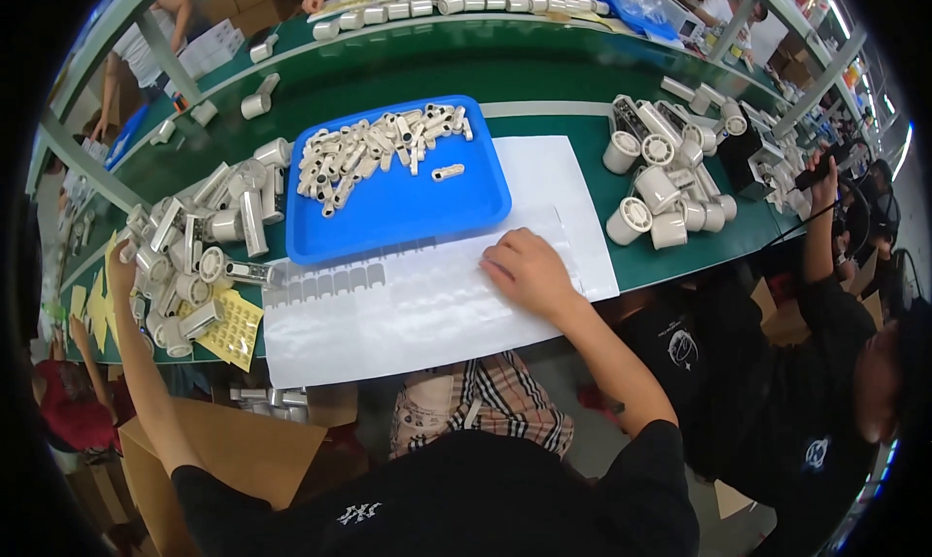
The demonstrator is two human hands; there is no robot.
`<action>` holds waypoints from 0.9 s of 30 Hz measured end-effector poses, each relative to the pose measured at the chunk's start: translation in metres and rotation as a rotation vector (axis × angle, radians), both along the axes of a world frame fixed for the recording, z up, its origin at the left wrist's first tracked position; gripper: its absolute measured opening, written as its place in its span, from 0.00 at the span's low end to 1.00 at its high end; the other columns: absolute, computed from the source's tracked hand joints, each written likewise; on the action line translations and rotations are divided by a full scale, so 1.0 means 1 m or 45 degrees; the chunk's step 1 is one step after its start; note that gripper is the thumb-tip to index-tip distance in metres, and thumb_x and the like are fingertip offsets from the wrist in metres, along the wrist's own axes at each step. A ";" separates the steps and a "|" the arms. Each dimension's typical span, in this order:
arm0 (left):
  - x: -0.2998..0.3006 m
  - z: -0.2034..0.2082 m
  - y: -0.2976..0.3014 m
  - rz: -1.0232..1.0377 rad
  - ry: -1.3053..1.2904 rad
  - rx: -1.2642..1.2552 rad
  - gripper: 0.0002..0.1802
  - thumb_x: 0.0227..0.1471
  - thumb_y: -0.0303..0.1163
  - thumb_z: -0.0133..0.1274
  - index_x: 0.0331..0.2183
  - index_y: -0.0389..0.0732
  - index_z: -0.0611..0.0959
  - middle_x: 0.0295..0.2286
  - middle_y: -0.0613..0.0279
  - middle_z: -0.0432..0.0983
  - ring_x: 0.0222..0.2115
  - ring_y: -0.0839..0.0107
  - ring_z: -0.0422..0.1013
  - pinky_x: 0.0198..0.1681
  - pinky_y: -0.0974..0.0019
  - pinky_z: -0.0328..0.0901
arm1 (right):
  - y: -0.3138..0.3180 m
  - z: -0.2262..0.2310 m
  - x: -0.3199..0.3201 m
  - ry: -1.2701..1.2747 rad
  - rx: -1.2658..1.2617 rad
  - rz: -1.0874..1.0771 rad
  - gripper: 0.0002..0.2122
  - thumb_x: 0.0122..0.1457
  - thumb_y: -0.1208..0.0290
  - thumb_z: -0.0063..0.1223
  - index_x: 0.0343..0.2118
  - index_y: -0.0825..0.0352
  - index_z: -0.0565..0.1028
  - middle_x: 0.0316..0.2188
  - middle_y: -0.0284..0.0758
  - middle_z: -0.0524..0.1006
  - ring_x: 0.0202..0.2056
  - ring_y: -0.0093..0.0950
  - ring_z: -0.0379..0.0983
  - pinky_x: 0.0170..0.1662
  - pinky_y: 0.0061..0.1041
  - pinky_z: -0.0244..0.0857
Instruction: The person assembles small electronic fans by hand at a factory workstation, fitting plastic housings together and applying stickers to the assembled fans.
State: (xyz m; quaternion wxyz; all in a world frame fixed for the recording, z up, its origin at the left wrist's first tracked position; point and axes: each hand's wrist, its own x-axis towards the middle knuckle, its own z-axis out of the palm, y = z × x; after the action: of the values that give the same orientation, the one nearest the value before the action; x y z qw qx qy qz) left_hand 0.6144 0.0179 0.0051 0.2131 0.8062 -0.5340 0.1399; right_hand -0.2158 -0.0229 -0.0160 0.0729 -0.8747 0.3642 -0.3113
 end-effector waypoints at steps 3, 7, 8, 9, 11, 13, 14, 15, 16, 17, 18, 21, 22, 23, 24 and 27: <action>-0.021 0.035 0.035 -0.061 -0.170 -0.213 0.20 0.45 0.25 0.51 0.44 0.39 0.78 0.43 0.49 0.75 0.47 0.52 0.69 0.52 0.60 0.61 | -0.014 0.028 -0.026 -0.096 -0.205 -0.168 0.06 0.47 0.76 0.60 0.29 0.66 0.77 0.29 0.38 0.74 0.34 0.37 0.71 0.37 0.32 0.66; -0.126 0.083 0.056 -0.156 -0.279 -0.717 0.17 0.45 0.21 0.51 0.40 0.40 0.81 0.39 0.57 0.78 0.43 0.59 0.71 0.50 0.62 0.62 | -0.052 0.080 -0.102 -0.032 -0.343 -0.559 0.11 0.50 0.75 0.60 0.37 0.67 0.76 0.35 0.40 0.76 0.40 0.39 0.71 0.46 0.34 0.63; -0.168 0.094 0.053 -0.226 -0.116 -0.805 0.17 0.43 0.20 0.52 0.39 0.41 0.81 0.39 0.59 0.77 0.44 0.60 0.70 0.51 0.62 0.60 | -0.072 0.076 -0.135 0.028 -0.347 -0.647 0.13 0.52 0.71 0.59 0.40 0.69 0.75 0.39 0.42 0.75 0.43 0.41 0.70 0.49 0.35 0.62; -0.215 0.102 0.046 -0.159 -0.099 -0.822 0.18 0.40 0.20 0.52 0.38 0.42 0.82 0.38 0.60 0.77 0.44 0.61 0.69 0.52 0.62 0.59 | -0.095 0.078 -0.176 0.274 -0.334 -0.765 0.16 0.54 0.67 0.58 0.42 0.71 0.74 0.42 0.46 0.74 0.46 0.43 0.69 0.52 0.36 0.60; -0.265 0.106 0.036 -0.480 0.045 -0.868 0.19 0.36 0.21 0.57 0.36 0.42 0.81 0.36 0.61 0.76 0.42 0.63 0.69 0.50 0.62 0.60 | -0.131 0.080 -0.209 0.412 -0.210 -0.897 0.20 0.57 0.63 0.53 0.46 0.75 0.71 0.46 0.51 0.72 0.50 0.46 0.67 0.54 0.38 0.59; -0.320 0.099 0.020 -0.767 0.179 -0.798 0.16 0.36 0.23 0.60 0.33 0.42 0.81 0.34 0.62 0.76 0.40 0.62 0.69 0.47 0.62 0.62 | -0.167 0.071 -0.257 0.680 -0.321 -0.939 0.21 0.56 0.62 0.54 0.46 0.75 0.71 0.44 0.53 0.72 0.47 0.50 0.67 0.52 0.40 0.60; -0.354 0.103 0.028 -0.908 0.280 -0.764 0.13 0.38 0.24 0.60 0.32 0.43 0.81 0.33 0.62 0.75 0.39 0.62 0.69 0.45 0.61 0.62 | -0.176 0.072 -0.242 0.611 -0.156 -0.928 0.20 0.54 0.62 0.54 0.43 0.75 0.72 0.43 0.53 0.72 0.46 0.50 0.68 0.50 0.42 0.61; -0.377 0.098 0.030 -0.959 0.216 -0.738 0.09 0.41 0.26 0.58 0.30 0.43 0.81 0.32 0.63 0.75 0.38 0.62 0.69 0.44 0.61 0.62 | -0.186 0.069 -0.234 0.667 -0.122 -0.930 0.19 0.53 0.63 0.55 0.41 0.75 0.72 0.41 0.53 0.73 0.44 0.50 0.68 0.49 0.43 0.62; -0.396 0.100 0.039 -1.122 0.258 -0.638 0.08 0.42 0.27 0.57 0.30 0.44 0.80 0.31 0.64 0.75 0.38 0.62 0.68 0.43 0.61 0.63 | -0.198 0.067 -0.224 0.726 -0.085 -0.947 0.18 0.52 0.64 0.55 0.39 0.74 0.72 0.39 0.53 0.74 0.43 0.50 0.69 0.47 0.44 0.63; -0.412 0.098 0.049 -1.186 0.234 -0.586 0.08 0.44 0.27 0.57 0.31 0.43 0.79 0.32 0.64 0.74 0.37 0.63 0.69 0.42 0.61 0.63 | -0.205 0.069 -0.209 0.716 -0.112 -0.908 0.18 0.52 0.64 0.55 0.39 0.74 0.72 0.39 0.53 0.74 0.43 0.50 0.69 0.47 0.44 0.63; -0.424 0.096 0.058 -1.252 0.212 -0.529 0.08 0.45 0.26 0.58 0.32 0.43 0.79 0.32 0.64 0.74 0.36 0.64 0.69 0.41 0.61 0.64 | -0.205 0.069 -0.191 0.772 -0.083 -0.918 0.17 0.51 0.65 0.55 0.37 0.75 0.72 0.37 0.53 0.74 0.41 0.50 0.71 0.45 0.44 0.65; -0.446 0.093 0.075 -1.360 0.298 -0.463 0.07 0.46 0.27 0.58 0.31 0.43 0.79 0.32 0.65 0.74 0.35 0.64 0.69 0.39 0.61 0.63 | -0.210 0.067 -0.186 0.819 -0.084 -0.948 0.15 0.50 0.66 0.54 0.34 0.75 0.72 0.33 0.54 0.76 0.39 0.51 0.72 0.41 0.45 0.66; -0.448 0.092 0.078 -1.359 0.297 -0.463 0.07 0.46 0.27 0.58 0.31 0.43 0.79 0.32 0.65 0.74 0.35 0.64 0.69 0.39 0.61 0.63 | -0.210 0.066 -0.189 0.813 -0.110 -0.955 0.14 0.49 0.67 0.54 0.32 0.75 0.72 0.32 0.54 0.76 0.38 0.52 0.73 0.40 0.46 0.67; -0.450 0.091 0.081 -1.348 0.300 -0.457 0.07 0.46 0.27 0.58 0.31 0.43 0.79 0.32 0.65 0.74 0.35 0.64 0.69 0.38 0.62 0.63 | -0.211 0.065 -0.191 0.814 -0.108 -0.954 0.14 0.49 0.67 0.54 0.32 0.75 0.72 0.32 0.54 0.76 0.38 0.52 0.73 0.40 0.46 0.67; -0.451 0.091 0.081 -1.337 0.301 -0.451 0.07 0.46 0.27 0.58 0.31 0.43 0.79 0.32 0.65 0.74 0.35 0.63 0.69 0.38 0.62 0.63 | -0.210 0.069 -0.187 0.852 -0.088 -0.947 0.14 0.49 0.67 0.55 0.33 0.75 0.72 0.33 0.54 0.76 0.38 0.52 0.73 0.41 0.46 0.67; -0.458 0.089 0.082 -1.339 0.350 -0.449 0.07 0.46 0.27 0.58 0.31 0.43 0.78 0.31 0.65 0.74 0.35 0.63 0.69 0.37 0.62 0.64 | -0.214 0.066 -0.197 0.871 -0.131 -0.939 0.15 0.51 0.67 0.54 0.35 0.75 0.72 0.34 0.53 0.76 0.39 0.52 0.72 0.42 0.45 0.66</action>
State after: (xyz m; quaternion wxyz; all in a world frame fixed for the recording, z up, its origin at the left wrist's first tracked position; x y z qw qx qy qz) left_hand 0.1567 0.0999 0.0938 0.4527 0.3951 -0.7993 -0.0041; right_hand -0.4124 -0.2368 0.0496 -0.2085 -0.7423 0.6361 -0.0295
